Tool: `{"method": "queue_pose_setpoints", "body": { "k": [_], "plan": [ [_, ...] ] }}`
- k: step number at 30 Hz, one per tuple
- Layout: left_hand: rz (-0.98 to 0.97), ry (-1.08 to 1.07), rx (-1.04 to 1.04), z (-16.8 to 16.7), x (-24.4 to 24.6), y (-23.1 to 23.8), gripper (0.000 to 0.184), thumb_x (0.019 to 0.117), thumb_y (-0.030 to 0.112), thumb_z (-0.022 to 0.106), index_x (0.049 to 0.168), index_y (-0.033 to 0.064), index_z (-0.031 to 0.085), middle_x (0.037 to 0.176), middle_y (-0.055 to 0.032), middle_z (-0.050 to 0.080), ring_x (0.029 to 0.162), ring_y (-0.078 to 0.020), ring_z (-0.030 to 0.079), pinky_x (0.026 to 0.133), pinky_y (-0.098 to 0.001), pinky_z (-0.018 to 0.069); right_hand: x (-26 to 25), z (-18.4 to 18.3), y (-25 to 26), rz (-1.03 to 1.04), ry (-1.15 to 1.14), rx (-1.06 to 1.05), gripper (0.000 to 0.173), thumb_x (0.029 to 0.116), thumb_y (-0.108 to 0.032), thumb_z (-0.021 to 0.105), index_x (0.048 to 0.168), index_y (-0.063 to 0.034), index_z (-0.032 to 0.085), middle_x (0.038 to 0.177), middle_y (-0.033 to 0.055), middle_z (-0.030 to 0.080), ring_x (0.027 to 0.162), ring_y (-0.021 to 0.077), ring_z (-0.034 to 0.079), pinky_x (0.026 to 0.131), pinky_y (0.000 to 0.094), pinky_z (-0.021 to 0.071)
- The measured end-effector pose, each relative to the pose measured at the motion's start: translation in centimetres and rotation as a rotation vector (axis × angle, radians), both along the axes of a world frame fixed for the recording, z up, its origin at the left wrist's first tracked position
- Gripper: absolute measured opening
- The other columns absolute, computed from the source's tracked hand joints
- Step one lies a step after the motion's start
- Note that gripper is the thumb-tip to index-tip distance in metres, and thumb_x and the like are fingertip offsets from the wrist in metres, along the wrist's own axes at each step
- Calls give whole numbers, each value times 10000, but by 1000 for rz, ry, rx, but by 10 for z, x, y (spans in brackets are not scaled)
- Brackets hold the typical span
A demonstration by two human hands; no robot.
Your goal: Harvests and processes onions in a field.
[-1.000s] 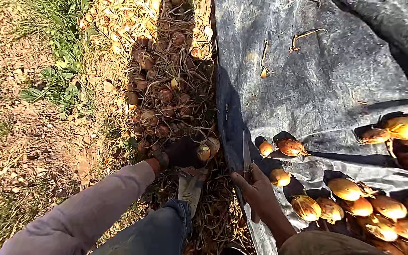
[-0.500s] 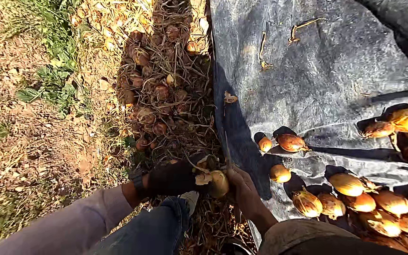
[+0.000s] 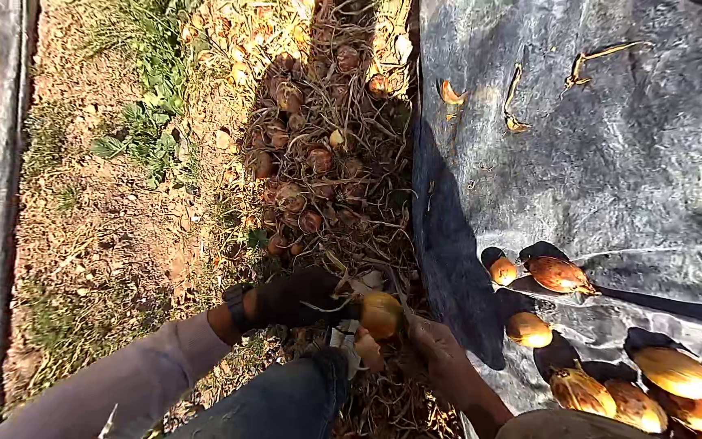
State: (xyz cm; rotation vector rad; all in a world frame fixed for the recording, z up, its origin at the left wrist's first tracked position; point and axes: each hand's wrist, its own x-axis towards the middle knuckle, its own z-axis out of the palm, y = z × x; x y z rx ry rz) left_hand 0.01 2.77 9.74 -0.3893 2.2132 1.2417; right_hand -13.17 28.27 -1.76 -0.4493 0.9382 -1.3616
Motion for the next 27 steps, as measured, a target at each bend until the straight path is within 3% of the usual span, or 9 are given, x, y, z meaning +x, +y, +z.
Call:
{"method": "queue_pose_setpoints", "body": {
  "k": [4, 6, 8, 10, 12, 16, 18, 22, 27],
  "plan": [
    [-154, 222, -478, -10, 2, -7, 219, 987, 327, 635, 1061, 144, 730, 925, -62, 695, 919, -264, 658, 817, -491, 538, 12, -9, 0, -126, -4, 174, 554, 981, -706, 450, 743, -210, 516, 530, -84, 388, 388, 36, 352, 360, 221, 351],
    [-154, 179, -434, -11, -4, 8, 246, 979, 329, 654, 1153, 175, 735, 1018, -63, 719, 990, -271, 667, 854, -507, 548, 15, -19, -3, -86, 52, 310, 627, 917, -790, 452, 880, -170, 538, 574, -56, 406, 408, 71, 376, 377, 249, 387],
    [-184, 129, -232, -12, -13, 32, 249, 993, 262, 639, 1162, 92, 705, 1002, -136, 710, 952, -331, 683, 814, -550, 538, 24, -22, -3, -106, 108, 337, 747, 783, -851, 594, 1010, -139, 590, 656, -64, 501, 487, 60, 467, 449, 250, 455],
    [-250, 5, -167, -15, -21, 54, 251, 1001, 274, 628, 1148, 80, 687, 1001, -164, 708, 966, -371, 689, 814, -605, 537, 38, -12, -1, -293, 155, 249, 726, 775, -669, 774, 1151, -70, 608, 861, -68, 686, 733, 17, 659, 694, 237, 593],
    [-232, -57, -232, -20, -27, 55, 229, 979, 254, 631, 1108, 76, 698, 986, -167, 713, 964, -386, 691, 799, -632, 533, 50, -10, 5, -429, 280, 130, 547, 852, -501, 791, 1157, -73, 639, 926, -93, 721, 819, -11, 681, 772, 236, 599],
    [6, -325, -665, -53, -8, -31, 346, 1052, 424, 508, 1218, 193, 705, 1082, -116, 723, 1019, -333, 699, 824, -585, 565, 12, -16, 29, -656, 293, 96, 247, 927, -578, 657, 960, -334, 639, 723, -189, 608, 584, -46, 547, 534, 172, 485],
    [68, -529, -835, -70, 18, -82, 325, 996, 358, 596, 1290, 256, 685, 1236, -135, 678, 1055, -375, 684, 793, -618, 570, -30, -40, 47, -804, 255, 70, 463, 949, -746, 445, 833, -318, 578, 571, -135, 484, 416, 9, 438, 379, 208, 408],
    [82, -687, -791, -105, 84, -124, 596, 860, 215, 753, 1427, 247, 573, 1329, -201, 617, 1093, -449, 650, 821, -681, 543, -67, -42, 65, -855, 299, 114, 587, 1042, -660, 187, 799, -256, 537, 531, -97, 488, 392, 49, 456, 375, 229, 422],
    [191, -674, -686, -129, 99, -115, 498, 983, 361, 633, 1422, 137, 563, 1249, -201, 669, 1149, -402, 655, 955, -635, 524, -27, -12, 28, -595, 233, 226, 330, 1097, -418, 358, 917, -196, 523, 554, -90, 453, 407, 57, 446, 391, 245, 454]
  ]
}}
